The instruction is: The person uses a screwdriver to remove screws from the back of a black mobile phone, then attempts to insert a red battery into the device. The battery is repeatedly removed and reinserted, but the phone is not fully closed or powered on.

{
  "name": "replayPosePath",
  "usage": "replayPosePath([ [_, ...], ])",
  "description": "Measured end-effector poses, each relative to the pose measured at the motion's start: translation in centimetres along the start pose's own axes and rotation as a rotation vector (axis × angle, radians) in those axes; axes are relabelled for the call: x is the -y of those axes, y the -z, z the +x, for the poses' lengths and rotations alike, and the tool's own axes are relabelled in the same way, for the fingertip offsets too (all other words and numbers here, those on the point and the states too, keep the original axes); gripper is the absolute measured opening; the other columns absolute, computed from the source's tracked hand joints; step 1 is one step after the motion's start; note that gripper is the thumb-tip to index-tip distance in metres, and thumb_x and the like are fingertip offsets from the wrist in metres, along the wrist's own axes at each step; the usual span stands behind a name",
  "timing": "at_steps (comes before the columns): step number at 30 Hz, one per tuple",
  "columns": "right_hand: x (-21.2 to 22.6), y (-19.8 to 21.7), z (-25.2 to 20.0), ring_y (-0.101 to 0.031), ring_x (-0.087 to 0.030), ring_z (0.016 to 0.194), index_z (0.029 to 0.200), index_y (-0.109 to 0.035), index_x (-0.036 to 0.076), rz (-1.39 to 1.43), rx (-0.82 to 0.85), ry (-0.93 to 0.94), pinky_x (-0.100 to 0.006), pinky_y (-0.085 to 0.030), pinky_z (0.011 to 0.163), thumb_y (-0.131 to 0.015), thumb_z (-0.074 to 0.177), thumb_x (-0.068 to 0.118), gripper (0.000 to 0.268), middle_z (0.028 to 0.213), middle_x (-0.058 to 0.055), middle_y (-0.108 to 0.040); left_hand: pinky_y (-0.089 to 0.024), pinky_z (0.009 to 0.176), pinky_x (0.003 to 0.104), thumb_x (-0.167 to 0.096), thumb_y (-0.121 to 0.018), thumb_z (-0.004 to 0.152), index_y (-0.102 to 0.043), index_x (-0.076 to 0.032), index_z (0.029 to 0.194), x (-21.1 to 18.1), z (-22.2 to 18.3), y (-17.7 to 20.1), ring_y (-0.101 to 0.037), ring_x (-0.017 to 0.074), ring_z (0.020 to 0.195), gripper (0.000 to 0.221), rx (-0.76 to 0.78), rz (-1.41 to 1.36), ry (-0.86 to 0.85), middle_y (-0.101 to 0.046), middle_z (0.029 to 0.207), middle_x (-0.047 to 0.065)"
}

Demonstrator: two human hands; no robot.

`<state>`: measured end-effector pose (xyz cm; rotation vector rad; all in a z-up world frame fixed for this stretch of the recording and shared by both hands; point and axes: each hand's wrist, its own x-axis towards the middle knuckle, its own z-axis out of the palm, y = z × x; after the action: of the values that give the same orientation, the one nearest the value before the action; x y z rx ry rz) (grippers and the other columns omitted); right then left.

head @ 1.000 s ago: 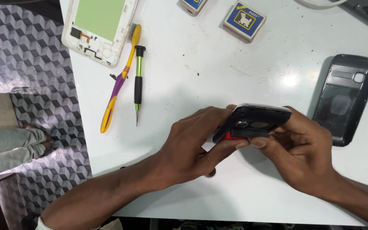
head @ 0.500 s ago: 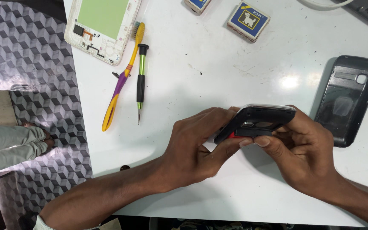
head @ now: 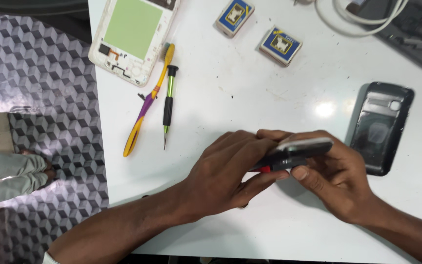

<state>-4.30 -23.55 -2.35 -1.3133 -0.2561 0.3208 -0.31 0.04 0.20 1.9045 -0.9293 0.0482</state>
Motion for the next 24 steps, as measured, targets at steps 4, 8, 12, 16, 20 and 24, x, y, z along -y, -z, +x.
replayPosePath([
  [4, 0.5, -0.1, 0.2, -0.065, -0.036, 0.134, 0.132, -0.057, 0.003, -0.008, 0.022, -0.014, -0.050, -0.061, 0.107, -0.062, 0.102, 0.015, 0.034, 0.150, -0.030, -0.058, -0.059, 0.093, 0.039, -0.018, -0.082, 0.099, -0.058, 0.000, 0.127, -0.3, 0.0, 0.2, -0.071, 0.0271, 0.105, 0.041, -0.037, 0.072, -0.082, -0.069, 0.111, 0.011],
  [8, 0.5, 0.0, 0.1, -0.060, -0.037, 0.141, 0.132, -0.057, 0.003, -0.033, 0.027, 0.032, -0.051, -0.056, 0.110, -0.065, 0.102, 0.016, 0.034, 0.152, -0.030, -0.056, -0.059, 0.097, 0.042, -0.019, -0.082, 0.096, -0.059, 0.002, 0.127, -0.5, 0.0, 0.4, -0.071, 0.0285, 0.109, 0.043, -0.028, 0.121, -0.101, -0.068, 0.113, 0.012],
  [12, 0.3, 0.5, -0.2, -0.062, -0.033, 0.140, 0.134, -0.057, 0.006, -0.098, 0.004, 0.205, -0.047, -0.060, 0.113, -0.072, 0.101, 0.021, 0.039, 0.149, -0.026, -0.059, -0.058, 0.094, 0.043, -0.016, -0.082, 0.092, -0.061, 0.001, 0.129, -1.0, 0.2, 0.8, -0.068, 0.0283, 0.106, 0.046, 0.021, 0.225, -0.146, -0.066, 0.112, 0.013],
  [16, 0.1, 0.9, -0.7, -0.071, -0.022, 0.114, 0.129, -0.063, 0.004, -0.150, -0.134, 0.333, -0.034, -0.067, 0.093, -0.079, 0.098, 0.018, 0.037, 0.122, -0.016, -0.072, -0.054, 0.085, 0.040, -0.018, -0.082, 0.094, -0.061, 0.000, 0.130, -1.1, 0.4, 0.4, -0.065, 0.0244, 0.097, 0.046, 0.046, 0.246, -0.143, -0.065, 0.106, 0.010],
  [20, 0.1, 0.9, -1.0, -0.074, -0.017, 0.093, 0.116, -0.071, -0.002, -0.286, -0.224, 0.275, -0.026, -0.063, 0.074, -0.078, 0.094, 0.014, 0.029, 0.103, -0.014, -0.076, -0.052, 0.080, 0.037, -0.019, -0.078, 0.100, -0.055, 0.006, 0.139, -1.0, 0.1, -0.4, -0.064, 0.0205, 0.087, 0.052, 0.088, 0.115, -0.072, -0.067, 0.101, 0.007],
  [24, 0.5, 0.5, -0.9, -0.072, -0.013, 0.083, 0.116, -0.072, -0.005, -0.259, -0.262, 0.202, -0.023, -0.059, 0.065, -0.078, 0.092, 0.011, 0.030, 0.093, -0.012, -0.076, -0.052, 0.077, 0.036, -0.022, -0.076, 0.100, -0.052, 0.007, 0.139, -0.8, -0.3, -1.1, -0.064, 0.0204, 0.082, 0.054, 0.129, 0.054, 0.003, -0.070, 0.100, 0.010],
])
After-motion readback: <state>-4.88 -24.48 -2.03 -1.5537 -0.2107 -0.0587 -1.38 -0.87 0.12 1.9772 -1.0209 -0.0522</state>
